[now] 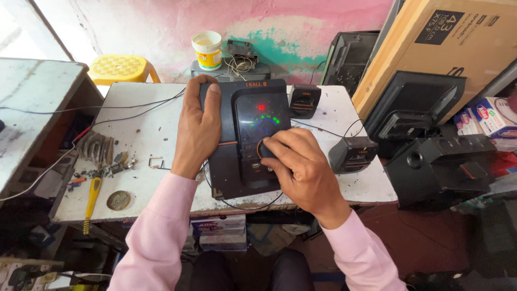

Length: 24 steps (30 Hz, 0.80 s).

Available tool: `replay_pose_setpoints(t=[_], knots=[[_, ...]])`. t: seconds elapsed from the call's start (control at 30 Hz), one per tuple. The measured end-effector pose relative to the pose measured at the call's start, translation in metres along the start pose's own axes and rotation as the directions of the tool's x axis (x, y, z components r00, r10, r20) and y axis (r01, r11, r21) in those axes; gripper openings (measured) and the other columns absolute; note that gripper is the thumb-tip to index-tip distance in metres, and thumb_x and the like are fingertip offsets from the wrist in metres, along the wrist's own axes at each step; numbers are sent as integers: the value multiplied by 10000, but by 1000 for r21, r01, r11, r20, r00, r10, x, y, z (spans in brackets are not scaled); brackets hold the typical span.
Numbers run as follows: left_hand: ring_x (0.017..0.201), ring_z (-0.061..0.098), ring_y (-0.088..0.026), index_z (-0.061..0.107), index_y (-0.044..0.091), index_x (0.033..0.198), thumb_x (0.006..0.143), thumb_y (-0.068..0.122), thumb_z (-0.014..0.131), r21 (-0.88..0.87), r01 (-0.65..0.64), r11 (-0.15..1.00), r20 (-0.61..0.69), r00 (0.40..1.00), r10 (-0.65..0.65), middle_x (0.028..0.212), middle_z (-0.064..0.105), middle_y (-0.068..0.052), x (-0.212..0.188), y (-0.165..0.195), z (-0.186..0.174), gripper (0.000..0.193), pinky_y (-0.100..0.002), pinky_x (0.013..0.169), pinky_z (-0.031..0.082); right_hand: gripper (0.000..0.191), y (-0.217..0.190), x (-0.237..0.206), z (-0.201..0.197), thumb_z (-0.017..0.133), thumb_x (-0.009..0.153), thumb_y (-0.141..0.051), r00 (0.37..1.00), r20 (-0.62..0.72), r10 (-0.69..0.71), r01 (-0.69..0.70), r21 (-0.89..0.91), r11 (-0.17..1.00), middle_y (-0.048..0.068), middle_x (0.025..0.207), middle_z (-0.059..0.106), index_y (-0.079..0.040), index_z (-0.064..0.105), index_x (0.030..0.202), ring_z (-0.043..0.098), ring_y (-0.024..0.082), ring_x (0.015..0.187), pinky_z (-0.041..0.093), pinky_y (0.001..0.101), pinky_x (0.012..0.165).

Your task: The person uses a screwdriver to tighten a screw on the back of a black speaker, then connects a wire to the speaker and adjusts the control knob on the front panel. The speaker lights up, indicating it is powered on.

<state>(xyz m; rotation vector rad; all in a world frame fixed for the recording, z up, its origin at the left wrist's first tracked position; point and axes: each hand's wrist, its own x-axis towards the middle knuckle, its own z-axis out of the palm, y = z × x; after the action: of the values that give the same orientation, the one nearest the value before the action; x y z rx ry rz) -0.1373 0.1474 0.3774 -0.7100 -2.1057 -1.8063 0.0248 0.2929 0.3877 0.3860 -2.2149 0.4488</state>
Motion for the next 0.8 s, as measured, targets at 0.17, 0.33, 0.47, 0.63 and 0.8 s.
replay_pose_setpoints(t=[0.17, 0.33, 0.47, 0.63, 0.8], knots=[[1094, 653, -280, 582, 80, 1258, 1066, 307, 498, -6, -13, 1000, 4, 1000, 13, 1133, 682, -165, -7, 3, -1, 308, -378, 990, 476, 376, 6, -2, -11, 851, 776, -67, 997, 36, -65, 62, 73, 995, 117, 1123, 696, 18, 714, 1115, 647, 313, 1062, 538, 402, 920], [1151, 643, -288, 574, 65, 1275, 1078, 296, 497, -14, -45, 999, 4, 999, 45, 1185, 675, -173, -15, 4, -2, 313, -377, 1020, 465, 368, 1, -10, -2, 891, 791, -90, 999, -31, -17, 18, 32, 999, 103, 1073, 669, 20, 706, 1090, 635, 310, 1008, 532, 406, 891], [1151, 644, -291, 573, 64, 1273, 1082, 287, 496, 8, -47, 999, 5, 999, 47, 1193, 672, -178, -19, 4, -2, 303, -376, 1023, 465, 377, 4, -15, -7, 811, 815, 19, 994, 66, -92, 87, 83, 993, 115, 1163, 683, 21, 707, 1177, 646, 309, 1109, 546, 392, 942], [1162, 641, -296, 563, 59, 1271, 1095, 275, 492, -1, -92, 996, 3, 996, 92, 1198, 665, -179, -23, 6, -2, 287, -375, 1032, 464, 430, 7, -13, -18, 702, 776, 101, 970, 173, -171, 168, 29, 985, 100, 1223, 699, -12, 724, 1190, 644, 299, 1185, 553, 396, 993], [1158, 641, -284, 563, 60, 1276, 1094, 274, 495, -2, -81, 997, 6, 997, 81, 1199, 667, -170, -22, 8, -3, 289, -369, 1024, 465, 383, 8, -13, -18, 726, 803, 51, 973, 157, -167, 161, 49, 986, 118, 1190, 675, -19, 731, 1179, 641, 311, 1137, 547, 403, 960]])
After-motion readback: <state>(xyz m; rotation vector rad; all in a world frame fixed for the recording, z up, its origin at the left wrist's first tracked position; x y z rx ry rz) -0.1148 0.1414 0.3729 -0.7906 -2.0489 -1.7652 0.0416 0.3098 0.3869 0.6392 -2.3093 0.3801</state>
